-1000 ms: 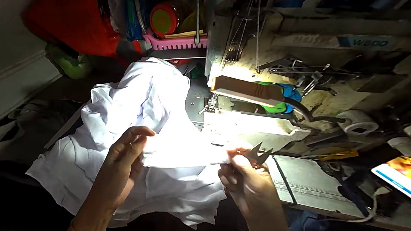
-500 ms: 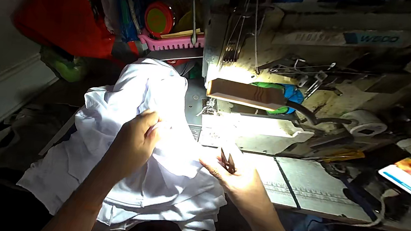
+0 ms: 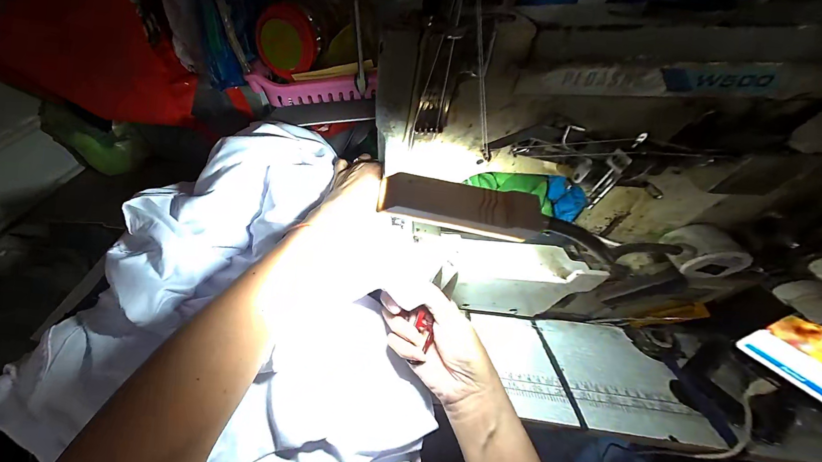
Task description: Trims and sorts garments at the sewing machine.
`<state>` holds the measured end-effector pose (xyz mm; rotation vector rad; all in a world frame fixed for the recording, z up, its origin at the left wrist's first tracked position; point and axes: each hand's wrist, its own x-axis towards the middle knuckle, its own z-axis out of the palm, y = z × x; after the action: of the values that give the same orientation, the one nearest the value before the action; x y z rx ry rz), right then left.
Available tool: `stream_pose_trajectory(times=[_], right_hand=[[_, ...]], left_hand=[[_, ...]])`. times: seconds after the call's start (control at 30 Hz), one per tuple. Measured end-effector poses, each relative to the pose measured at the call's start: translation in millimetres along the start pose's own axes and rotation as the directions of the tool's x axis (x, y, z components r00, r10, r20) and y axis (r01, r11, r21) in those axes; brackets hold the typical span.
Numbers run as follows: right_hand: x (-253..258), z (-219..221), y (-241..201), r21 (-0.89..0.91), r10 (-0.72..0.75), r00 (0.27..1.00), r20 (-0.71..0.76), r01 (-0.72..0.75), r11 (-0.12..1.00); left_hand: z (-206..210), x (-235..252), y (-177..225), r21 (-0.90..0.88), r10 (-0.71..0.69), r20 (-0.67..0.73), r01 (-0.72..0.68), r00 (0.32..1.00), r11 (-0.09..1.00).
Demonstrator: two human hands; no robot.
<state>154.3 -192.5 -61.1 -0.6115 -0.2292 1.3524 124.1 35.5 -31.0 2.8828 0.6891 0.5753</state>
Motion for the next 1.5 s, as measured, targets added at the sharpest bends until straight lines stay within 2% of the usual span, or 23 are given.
stream_pose_trajectory(times=[0.13,0.2,0.23,0.27,0.3,0.4,0.47,0.5,0.57,0.63,0.7,0.77,0.87,0.93,1.0,1.07,1.13,1.2,1.3,1.33,1.4,1.43,1.5], right_hand=[[0,-1,4,-0.24,-0.022,0.999,-0.035,0.013,0.971],[-6,-1,2,-0.493,-0.147,0.984,-0.105,0.077,0.867],[-10,-1,1,-0.613,-0.266,0.955,-0.129,0.134,0.779],[-14,-3,0,-0.721,-0.403,0.907,-0.118,0.201,0.663],[-17,-5,-2,-0.807,-0.545,0.836,-0.066,0.276,0.522],[-18,-10,-7,-0.941,-0.752,0.622,0.218,0.338,0.007],[-17,-5,-7,-0.948,-0.698,0.642,0.316,0.237,-0.211],[-16,-1,-5,-0.944,-0.657,0.679,0.328,0.22,-0.244],[-16,6,3,-0.939,-0.587,0.74,0.329,0.321,-0.122],[-20,17,9,-0.833,-0.473,0.852,0.225,0.42,0.36],[-25,23,13,-0.542,-0.285,0.949,0.135,0.311,0.781],[-26,22,11,-0.414,-0.164,0.985,0.056,0.172,0.894],[-23,20,5,-0.592,-0.298,0.952,-0.068,0.202,0.781],[-25,18,4,-0.829,-0.44,0.897,0.042,0.277,0.486],[-31,18,11,-0.872,-0.478,0.838,0.261,0.418,0.256],[-37,19,20,-0.817,-0.468,0.763,0.447,0.561,0.134],[-40,15,24,-0.83,-0.494,0.767,0.409,0.538,0.148],[-37,8,18,-0.894,-0.493,0.852,0.174,0.346,0.284],[-29,-1,2,-0.929,-0.357,0.934,-0.009,0.124,0.348],[-27,0,0,-0.941,-0.353,0.936,0.008,0.126,0.313],[-27,5,0,-0.952,-0.408,0.903,0.134,0.231,0.2],[-28,10,2,-0.94,-0.43,0.876,0.216,0.306,0.152],[-30,22,1,-0.91,-0.407,0.85,0.334,0.404,0.096]], left_hand=[[1,3,-3,0.021,0.029,-0.039,-0.028,0.999,0.999],[-15,-10,4,0.069,0.094,-0.206,-0.082,0.974,0.994],[-39,-28,19,0.054,0.086,-0.239,-0.075,0.967,0.996],[-80,-52,45,-0.054,-0.03,-0.111,0.024,0.993,0.998],[-99,-76,55,-0.11,-0.069,-0.147,0.052,0.987,0.992],[-99,-155,44,0.012,-0.097,-0.272,0.104,0.957,0.994],[-84,-191,33,0.057,-0.185,-0.239,0.204,0.953,0.977],[-77,-200,26,0.039,-0.212,-0.208,0.224,0.955,0.974],[-75,-201,14,-0.06,-0.22,-0.237,0.212,0.946,0.975],[-75,-186,9,-0.117,-0.216,-0.399,0.185,0.891,0.976],[-59,-167,-4,-0.181,-0.213,-0.51,0.138,0.833,0.974],[-42,-156,-14,-0.176,-0.224,-0.484,0.156,0.846,0.972],[-65,-153,11,-0.034,-0.212,-0.426,0.219,0.879,0.975],[-87,-157,42,-0.052,-0.183,-0.381,0.176,0.906,0.983],[-92,-157,66,-0.294,-0.199,-0.269,0.116,0.942,0.949],[-80,-152,76,-0.631,-0.205,0.019,0.171,0.979,0.757],[-67,-147,76,-0.763,-0.195,0.241,0.31,0.951,0.567],[-61,-148,75,-0.778,-0.142,0.395,0.413,0.908,0.474],[-70,-142,73,-0.645,0.026,0.574,0.433,0.818,0.63],[-79,-139,73,-0.568,0.036,0.576,0.369,0.816,0.735],[-92,-135,74,-0.393,0.048,0.387,0.117,0.921,0.912],[-98,-134,74,-0.274,0.106,0.252,-0.035,0.962,0.961],[-104,-130,65,-0.05,0.354,0.067,-0.352,0.933,0.935]])
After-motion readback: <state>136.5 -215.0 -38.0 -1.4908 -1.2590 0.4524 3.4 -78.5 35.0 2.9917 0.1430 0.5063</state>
